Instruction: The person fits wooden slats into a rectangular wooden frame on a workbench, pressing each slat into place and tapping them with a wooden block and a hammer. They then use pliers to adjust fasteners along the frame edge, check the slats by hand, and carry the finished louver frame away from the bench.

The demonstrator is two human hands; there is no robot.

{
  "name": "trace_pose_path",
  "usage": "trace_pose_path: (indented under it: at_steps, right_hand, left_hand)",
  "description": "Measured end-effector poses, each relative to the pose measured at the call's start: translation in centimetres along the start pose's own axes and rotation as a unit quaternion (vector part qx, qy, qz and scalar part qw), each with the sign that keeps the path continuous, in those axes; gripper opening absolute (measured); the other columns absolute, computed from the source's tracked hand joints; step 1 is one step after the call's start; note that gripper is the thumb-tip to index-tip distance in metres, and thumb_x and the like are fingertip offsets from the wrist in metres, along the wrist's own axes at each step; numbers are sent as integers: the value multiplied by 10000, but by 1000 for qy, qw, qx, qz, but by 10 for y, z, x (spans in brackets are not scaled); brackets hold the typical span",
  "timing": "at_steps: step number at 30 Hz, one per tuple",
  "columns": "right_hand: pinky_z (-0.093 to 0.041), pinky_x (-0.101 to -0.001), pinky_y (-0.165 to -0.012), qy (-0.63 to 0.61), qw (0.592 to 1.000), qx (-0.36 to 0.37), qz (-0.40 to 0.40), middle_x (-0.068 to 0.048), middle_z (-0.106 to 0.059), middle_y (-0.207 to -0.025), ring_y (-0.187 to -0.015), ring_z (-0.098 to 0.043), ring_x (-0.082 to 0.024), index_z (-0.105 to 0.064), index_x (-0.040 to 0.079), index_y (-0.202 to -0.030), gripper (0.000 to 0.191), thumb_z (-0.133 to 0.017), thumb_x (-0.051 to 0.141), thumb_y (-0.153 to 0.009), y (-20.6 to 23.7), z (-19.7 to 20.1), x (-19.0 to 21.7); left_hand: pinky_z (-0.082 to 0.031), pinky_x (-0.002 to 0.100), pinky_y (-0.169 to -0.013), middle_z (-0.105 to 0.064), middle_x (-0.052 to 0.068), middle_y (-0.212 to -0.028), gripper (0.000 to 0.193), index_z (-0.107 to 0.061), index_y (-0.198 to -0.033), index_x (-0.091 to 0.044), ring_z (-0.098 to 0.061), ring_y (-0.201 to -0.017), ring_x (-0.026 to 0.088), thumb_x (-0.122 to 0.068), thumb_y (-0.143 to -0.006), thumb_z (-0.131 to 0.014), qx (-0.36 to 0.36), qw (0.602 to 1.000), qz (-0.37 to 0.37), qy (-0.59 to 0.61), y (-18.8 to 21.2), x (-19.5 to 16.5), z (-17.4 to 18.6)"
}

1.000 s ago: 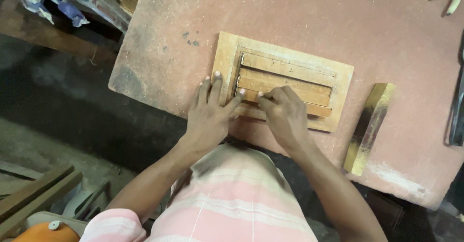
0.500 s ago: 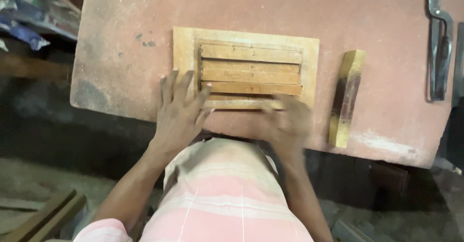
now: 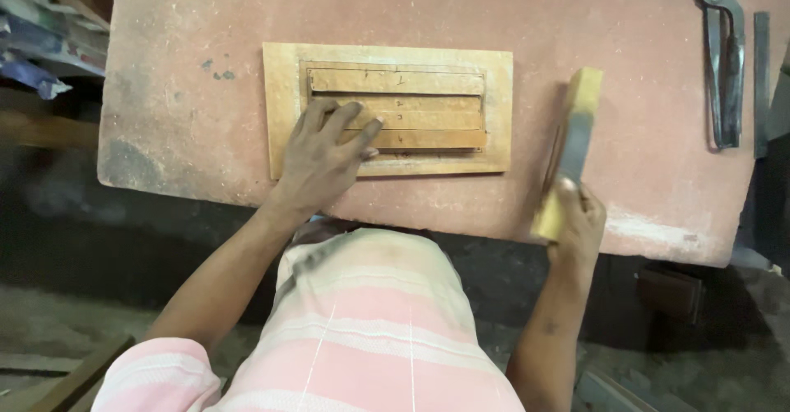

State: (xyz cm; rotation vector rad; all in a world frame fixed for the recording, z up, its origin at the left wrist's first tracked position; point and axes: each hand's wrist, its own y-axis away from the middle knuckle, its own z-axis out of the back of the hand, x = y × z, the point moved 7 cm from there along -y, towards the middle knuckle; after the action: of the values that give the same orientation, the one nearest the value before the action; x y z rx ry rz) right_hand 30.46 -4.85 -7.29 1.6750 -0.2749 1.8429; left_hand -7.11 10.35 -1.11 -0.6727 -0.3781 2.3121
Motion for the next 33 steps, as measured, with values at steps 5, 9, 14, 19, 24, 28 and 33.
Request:
trace_pose_path:
  at_steps: [5, 9, 14, 19, 24, 28, 33]
  right_hand:
    - [-596, -371, -623, -343, 938, 37, -18, -128, -699, -999, -755, -705, -219, -568, 61, -1343, 468, -621, 350, -979, 27, -17, 14]
    - [-550, -324, -539, -183, 982, 45, -20, -129, -651, -944, -668, -643, -178, -499, 60, -1448, 415, -600, 242, -1088, 23, -39, 31]
    - [-534, -308, -488, -125, 987, 99, -31, -142, -690, -916, -591, -632, -163, -310, 126, -1559, 589, -572, 211, -1039, 20, -71, 49]
    - [-544, -311, -469, -182, 982, 23, 39, -121, -671, -911, -579, -637, -154, -130, 159, -1654, 742, -553, 225, -1048, 8, -83, 69]
    - [-523, -268, -529, 75, 988, 127, 52, -101, -648, -946, -673, -611, -113, -224, 146, -1676, 715, -608, 161, -1073, -6, -108, 70]
    - [-474, -292, -526, -17, 997, 52, 56, -132, -656, -917, -645, -564, -179, -297, 128, -1653, 714, -621, 139, -1017, -9, -98, 71]
    - [-555, -411, -1026, 331, 903, 74, 263, -235, -615, -1425, -1276, -665, -365, -354, 100, -1606, 669, -653, 102, -1007, 4, -118, 99]
  left_hand:
    - [-493, 439, -1015, -611, 118, -1332, 397, -759, -1257, -133, -522, -1217, 338, -280, -892, -814, -2, 1000, 7, -13, -27, 13, -10]
    - [-459, 475, -1057, -617, 84, -1256, 390, -775, -1235, -163, -533, -1195, 289, -379, -911, -796, 40, 999, -10, -22, -46, 29, -18]
    - [-433, 484, -1046, -607, 85, -1269, 423, -761, -1279, -193, -535, -1177, 280, -422, -924, -768, 29, 998, -49, -14, -48, 33, -12]
    - [-439, 458, -1059, -596, 74, -1322, 367, -763, -1293, -307, -533, -1180, 282, -360, -931, -744, 23, 994, -94, -54, -44, 26, -14]
    - [-446, 450, -1066, -601, 67, -1349, 312, -780, -1261, -318, -533, -1171, 270, -285, -954, -737, 26, 992, -107, -60, -43, 25, -14]
    - [-444, 454, -1051, -607, 88, -1352, 259, -787, -1222, -293, -537, -1163, 292, -318, -970, -731, 21, 995, -97, -32, -43, 26, -10]
    - [-442, 448, -1042, -613, 99, -1357, 267, -795, -1236, -285, -541, -1184, 303, -285, -983, -710, 14, 995, -96, -29, -43, 26, -6]
